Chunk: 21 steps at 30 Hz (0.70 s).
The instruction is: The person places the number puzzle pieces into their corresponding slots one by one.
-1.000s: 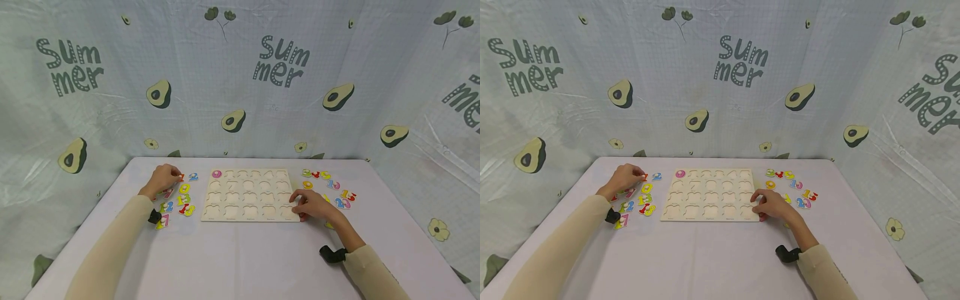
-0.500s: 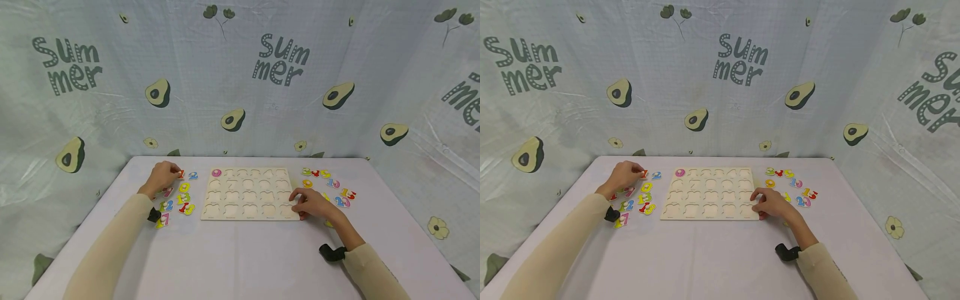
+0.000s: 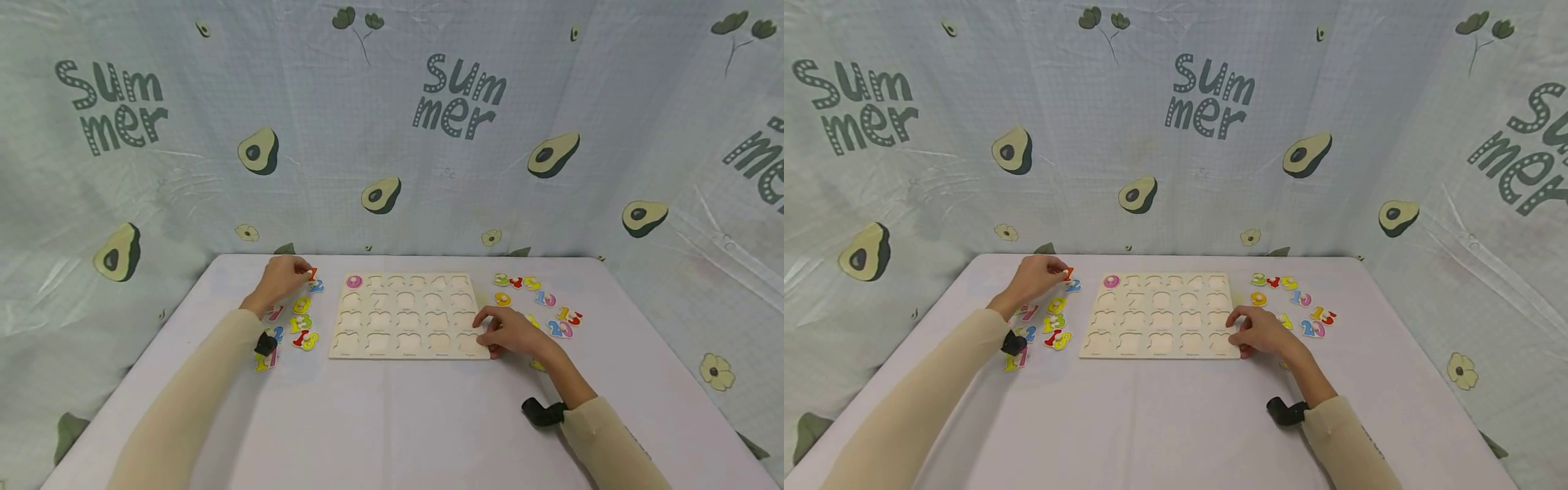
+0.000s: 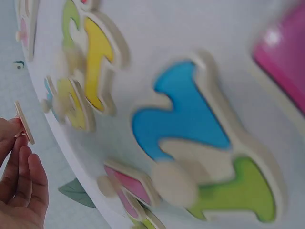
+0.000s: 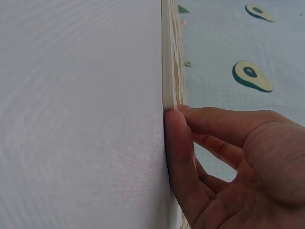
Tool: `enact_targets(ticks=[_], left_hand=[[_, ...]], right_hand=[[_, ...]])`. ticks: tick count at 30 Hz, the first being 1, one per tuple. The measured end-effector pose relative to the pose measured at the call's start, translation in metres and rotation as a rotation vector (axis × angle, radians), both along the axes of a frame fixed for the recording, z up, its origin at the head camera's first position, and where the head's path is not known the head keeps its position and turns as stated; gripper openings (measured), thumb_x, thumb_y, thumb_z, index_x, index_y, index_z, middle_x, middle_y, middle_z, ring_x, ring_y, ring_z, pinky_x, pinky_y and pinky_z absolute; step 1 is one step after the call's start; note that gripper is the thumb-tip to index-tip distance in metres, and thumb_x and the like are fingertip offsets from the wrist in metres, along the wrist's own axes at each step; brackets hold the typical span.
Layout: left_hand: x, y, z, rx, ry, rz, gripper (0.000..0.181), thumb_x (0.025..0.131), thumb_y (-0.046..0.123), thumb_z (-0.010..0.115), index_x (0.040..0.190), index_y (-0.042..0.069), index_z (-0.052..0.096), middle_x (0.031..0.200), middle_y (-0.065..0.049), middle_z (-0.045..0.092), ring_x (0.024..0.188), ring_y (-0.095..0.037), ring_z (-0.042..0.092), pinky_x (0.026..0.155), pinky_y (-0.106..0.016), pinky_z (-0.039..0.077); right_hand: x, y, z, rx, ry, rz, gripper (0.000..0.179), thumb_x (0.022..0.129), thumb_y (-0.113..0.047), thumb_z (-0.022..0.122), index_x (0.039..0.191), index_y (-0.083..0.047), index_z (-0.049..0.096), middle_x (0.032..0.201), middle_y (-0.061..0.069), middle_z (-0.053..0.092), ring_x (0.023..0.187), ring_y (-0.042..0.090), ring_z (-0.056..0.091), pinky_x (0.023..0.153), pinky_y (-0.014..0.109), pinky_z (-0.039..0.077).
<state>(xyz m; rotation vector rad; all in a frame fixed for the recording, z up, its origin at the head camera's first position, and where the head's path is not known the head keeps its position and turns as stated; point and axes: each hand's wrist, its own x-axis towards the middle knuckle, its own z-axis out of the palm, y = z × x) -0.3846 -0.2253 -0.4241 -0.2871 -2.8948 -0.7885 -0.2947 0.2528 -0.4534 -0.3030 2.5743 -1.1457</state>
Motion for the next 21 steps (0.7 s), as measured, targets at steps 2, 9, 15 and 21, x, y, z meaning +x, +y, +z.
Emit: enact_targets(ticks=[2, 9, 15, 21], left_hand=[[-0.002, 0.006, 0.000, 0.008, 0.014, -0.019, 0.026, 0.098, 0.012, 0.064, 0.114, -0.005, 0.074, 0.109, -0.021, 0.075, 0.102, -0.035, 0.068, 0.095, -0.050, 0.054], [-0.009, 0.030, -0.001, 0.013, 0.032, -0.072, 0.023, 0.097, 0.011, 0.065, 0.111, -0.004, 0.076, 0.106, -0.020, 0.075, 0.099, -0.033, 0.069, 0.090, -0.047, 0.056], [-0.014, 0.053, 0.000, -0.004, 0.025, -0.098, 0.021, 0.095, 0.011, 0.066, 0.108, -0.003, 0.076, 0.102, -0.018, 0.075, 0.092, -0.028, 0.067, 0.079, -0.040, 0.056], [-0.018, 0.070, -0.002, -0.049, 0.002, -0.127, 0.021, 0.094, 0.010, 0.067, 0.107, -0.004, 0.076, 0.102, -0.018, 0.075, 0.093, -0.027, 0.067, 0.081, -0.039, 0.055]], right_hand=[[0.000, 0.000, 0.001, -0.002, -0.001, -0.001, 0.028, 0.094, -0.015, 0.074, 0.119, -0.006, 0.064, 0.083, 0.009, 0.059, 0.063, 0.018, 0.065, 0.064, 0.028, 0.058], [0.000, 0.002, 0.000, -0.014, 0.004, 0.012, 0.029, 0.093, -0.014, 0.074, 0.119, -0.005, 0.063, 0.083, 0.009, 0.058, 0.062, 0.017, 0.064, 0.064, 0.030, 0.059], [0.000, 0.003, 0.001, -0.025, 0.006, 0.025, 0.029, 0.094, -0.013, 0.074, 0.119, -0.004, 0.063, 0.083, 0.009, 0.058, 0.062, 0.017, 0.064, 0.064, 0.030, 0.059], [0.001, 0.002, 0.001, -0.030, 0.005, 0.028, 0.028, 0.094, -0.012, 0.073, 0.119, -0.004, 0.063, 0.082, 0.009, 0.058, 0.062, 0.017, 0.064, 0.064, 0.030, 0.059]])
